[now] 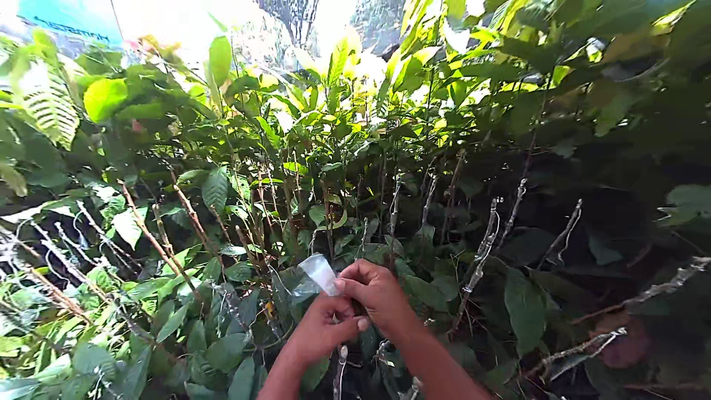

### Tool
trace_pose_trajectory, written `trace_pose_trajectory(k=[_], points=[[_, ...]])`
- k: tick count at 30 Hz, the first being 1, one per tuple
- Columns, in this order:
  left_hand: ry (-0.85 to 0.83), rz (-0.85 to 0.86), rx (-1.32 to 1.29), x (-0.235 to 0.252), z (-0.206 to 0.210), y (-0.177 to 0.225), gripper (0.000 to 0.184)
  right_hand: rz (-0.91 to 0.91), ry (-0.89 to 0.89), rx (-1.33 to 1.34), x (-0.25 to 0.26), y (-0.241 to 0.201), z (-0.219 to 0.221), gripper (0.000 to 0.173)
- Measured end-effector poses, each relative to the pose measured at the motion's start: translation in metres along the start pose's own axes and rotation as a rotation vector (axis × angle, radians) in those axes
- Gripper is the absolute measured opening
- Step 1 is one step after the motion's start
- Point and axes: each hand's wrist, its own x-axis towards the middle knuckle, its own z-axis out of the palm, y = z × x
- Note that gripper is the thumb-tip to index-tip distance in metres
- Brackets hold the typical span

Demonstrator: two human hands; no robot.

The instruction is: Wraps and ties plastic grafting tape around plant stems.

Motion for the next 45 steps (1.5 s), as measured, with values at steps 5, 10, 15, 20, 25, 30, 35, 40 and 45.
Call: trace_pose_trajectory(k=[5, 10, 15, 20, 25, 30, 35, 40, 45], points=[[0.339, 0.002, -0.814, 0.003, 0.012, -0.030, 0.025, -0.139, 0.115, 0.420, 0.000, 0.033, -0.013, 0.009], [0.306, -0.113, -0.428, -0.004, 0.013, -0.046, 0.027, 0.110, 0.034, 0.094, -0.004, 0.032, -0.034, 0.014], [0.038, -0.130, -0.207, 0.002, 0.020, -0.036, 0.029, 0.099, 0.008, -0.026, 0.002, 0.046, -0.024, 0.020], [0.146, -0.006, -0.665, 0.007, 0.025, -0.061, 0.026, -0.092, 0.201, 0.032, 0.006, 0.070, -0.015, 0.008], [0.653, -0.099, -1.045, 0.015, 0.013, -0.065, 0.043, -0.041, 0.300, 0.361, 0.011, 0.060, -0.028, 0.014], [0.607, -0.051, -0.646, 0.003, 0.002, -0.058, 0.032, 0.220, 0.182, 0.324, 0.020, 0.045, -0.056, 0.019], [0.293, 0.146, -0.418, 0.008, 0.013, -0.049, 0.029, 0.156, -0.049, 0.231, 0.016, 0.052, -0.038, 0.029], [0.296, 0.073, -0.700, 0.008, 0.006, -0.037, 0.036, -0.004, 0.089, 0.711, 0.014, 0.057, -0.034, 0.013], [0.911, 0.079, 0.083, -0.005, -0.071, 0.003, 0.033, 0.010, 0.385, 0.776, 0.022, 0.032, -0.091, 0.024]])
